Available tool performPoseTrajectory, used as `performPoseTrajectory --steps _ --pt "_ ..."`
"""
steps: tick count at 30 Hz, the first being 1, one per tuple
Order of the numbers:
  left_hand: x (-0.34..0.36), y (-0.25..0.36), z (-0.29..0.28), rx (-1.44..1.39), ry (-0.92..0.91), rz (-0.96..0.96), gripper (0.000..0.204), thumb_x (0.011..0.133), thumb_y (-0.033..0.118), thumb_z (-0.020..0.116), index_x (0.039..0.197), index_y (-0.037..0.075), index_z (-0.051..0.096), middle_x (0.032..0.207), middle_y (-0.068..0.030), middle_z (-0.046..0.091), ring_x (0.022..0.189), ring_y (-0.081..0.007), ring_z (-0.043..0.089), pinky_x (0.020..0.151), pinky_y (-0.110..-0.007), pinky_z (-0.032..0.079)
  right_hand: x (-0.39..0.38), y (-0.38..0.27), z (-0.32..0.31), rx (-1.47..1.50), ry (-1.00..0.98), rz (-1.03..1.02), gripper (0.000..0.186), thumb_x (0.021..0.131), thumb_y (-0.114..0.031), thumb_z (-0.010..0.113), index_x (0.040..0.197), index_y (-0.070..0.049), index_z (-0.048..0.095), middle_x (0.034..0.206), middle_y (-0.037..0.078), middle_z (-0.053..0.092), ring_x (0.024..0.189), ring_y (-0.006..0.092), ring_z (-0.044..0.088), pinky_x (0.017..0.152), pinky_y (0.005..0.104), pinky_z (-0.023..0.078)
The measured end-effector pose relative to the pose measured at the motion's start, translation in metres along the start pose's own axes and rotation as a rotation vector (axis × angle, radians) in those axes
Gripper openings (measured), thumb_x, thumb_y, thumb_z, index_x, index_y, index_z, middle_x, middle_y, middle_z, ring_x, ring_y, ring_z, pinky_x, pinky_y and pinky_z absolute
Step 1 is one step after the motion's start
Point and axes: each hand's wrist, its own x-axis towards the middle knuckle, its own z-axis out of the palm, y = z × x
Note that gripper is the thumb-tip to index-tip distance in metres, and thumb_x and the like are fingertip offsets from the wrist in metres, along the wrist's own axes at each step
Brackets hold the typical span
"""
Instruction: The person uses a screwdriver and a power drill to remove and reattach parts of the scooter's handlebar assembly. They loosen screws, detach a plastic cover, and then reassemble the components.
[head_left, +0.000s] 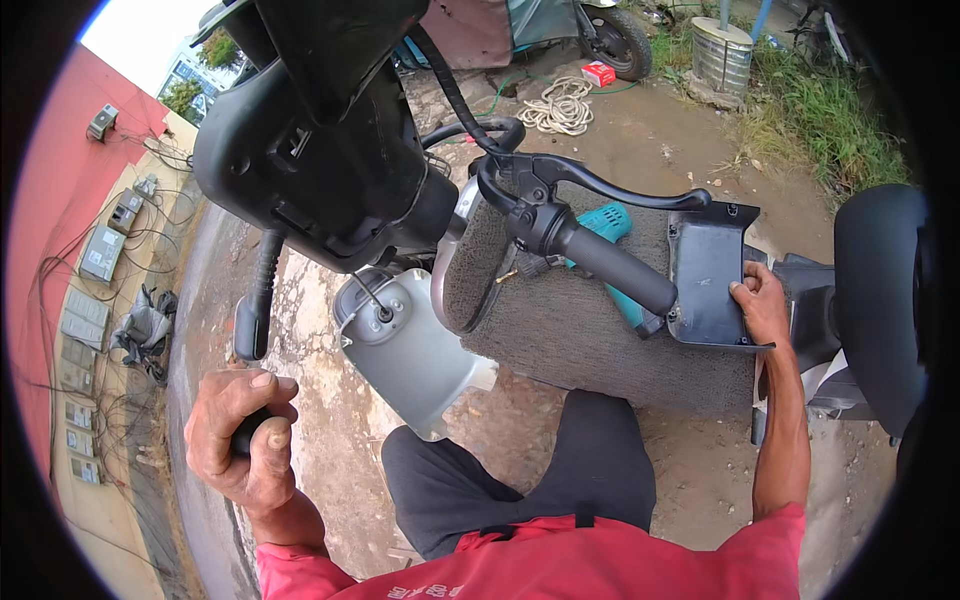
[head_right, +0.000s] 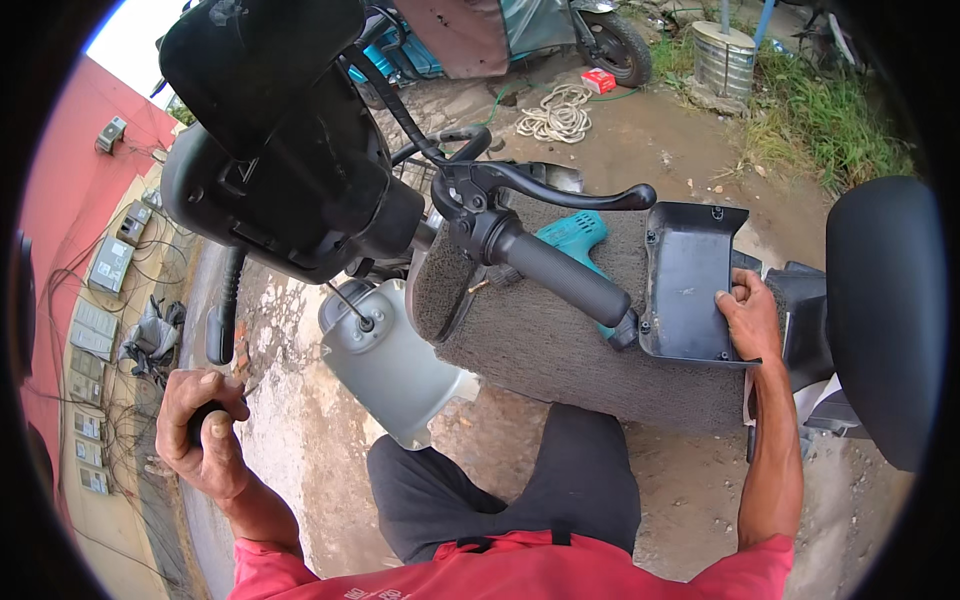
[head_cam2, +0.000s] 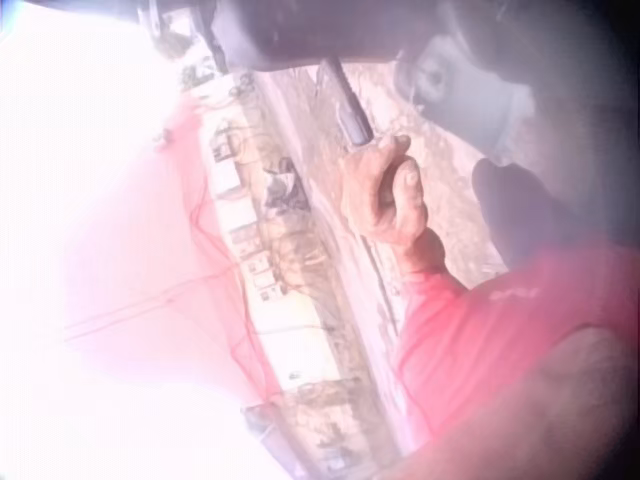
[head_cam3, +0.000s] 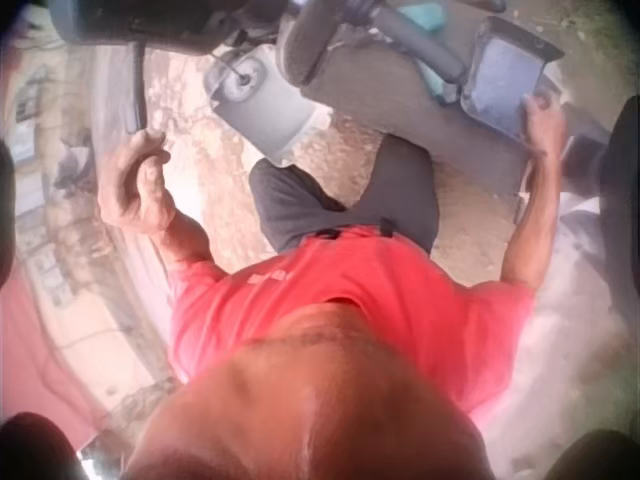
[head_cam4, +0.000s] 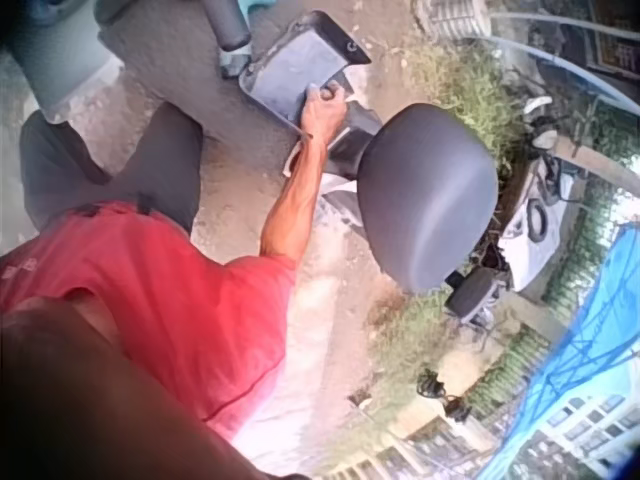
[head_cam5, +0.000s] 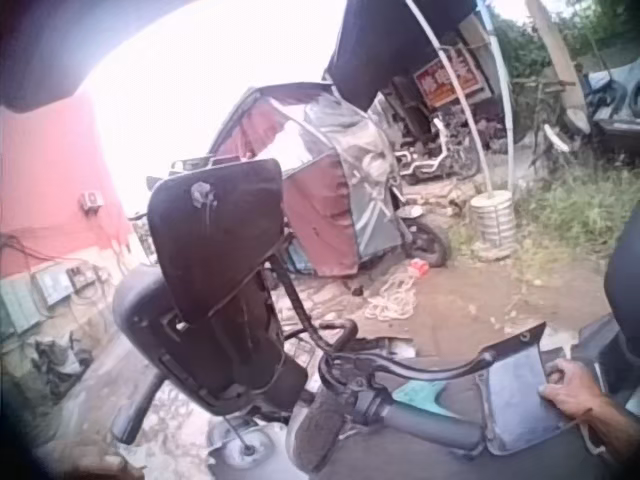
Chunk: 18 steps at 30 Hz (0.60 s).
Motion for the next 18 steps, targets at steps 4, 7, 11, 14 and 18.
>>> performPoseTrajectory --steps 4,7,11,14,18 --pt "0.009 0.005 -0.003 0.039 0.105 0.014 0.032 0.093 0.024 0.073 0.112 -0.002 0.071 0.09 -0.014 0.071 0.072 -0.0162 0.06 0.068 -0.029 0.049 -0.006 -0.02 0.004 -0.042 0.037 -0.02 0.045 0.088 -0.008 0.069 0.129 0.008 0.061 0.083 0.001 0.065 0.073 0.0099 0.06 0.07 0.0277 0.05" --pt "0.021 -0.01 -0.005 0.335 0.079 0.002 0.03 0.086 0.005 0.079 0.114 -0.001 0.071 0.1 -0.0117 0.069 0.075 -0.0139 0.06 0.068 -0.025 0.048 -0.003 -0.01 0.003 -0.018 0.02 -0.007 0.044 0.089 -0.01 0.069 0.129 0.007 0.062 0.082 0.001 0.064 0.073 0.0099 0.059 0.069 0.0275 0.049" --pt "0.035 -0.034 0.007 0.509 -0.01 -0.083 0.039 0.078 0.005 0.085 0.114 0.005 0.071 0.105 -0.009 0.068 0.08 -0.0216 0.064 0.073 -0.032 0.053 0.002 -0.011 0.001 -0.016 -0.012 0.013 0.044 0.089 -0.011 0.07 0.129 0.007 0.063 0.085 0.002 0.067 0.076 0.0099 0.06 0.071 0.027 0.05" --pt "0.042 -0.044 0.01 0.507 -0.059 -0.16 0.043 0.076 0.009 0.087 0.114 0.003 0.069 0.1 -0.0107 0.068 0.086 -0.025 0.066 0.081 -0.036 0.054 -0.001 -0.022 -0.003 -0.086 -0.045 0.038 0.049 0.088 -0.013 0.07 0.132 0.007 0.061 0.089 0.004 0.069 0.079 0.0113 0.062 0.073 0.0269 0.051" --pt "0.043 -0.056 0.016 0.431 -0.084 -0.283 0.047 0.077 0.013 0.088 0.117 0.0 0.067 0.089 -0.0096 0.068 0.08 -0.0169 0.063 0.08 -0.032 0.054 -0.008 -0.02 -0.016 -0.311 -0.024 -0.015 0.056 0.089 -0.017 0.07 0.138 0.007 0.058 0.097 0.008 0.072 0.084 0.0148 0.066 0.075 0.0289 0.053"
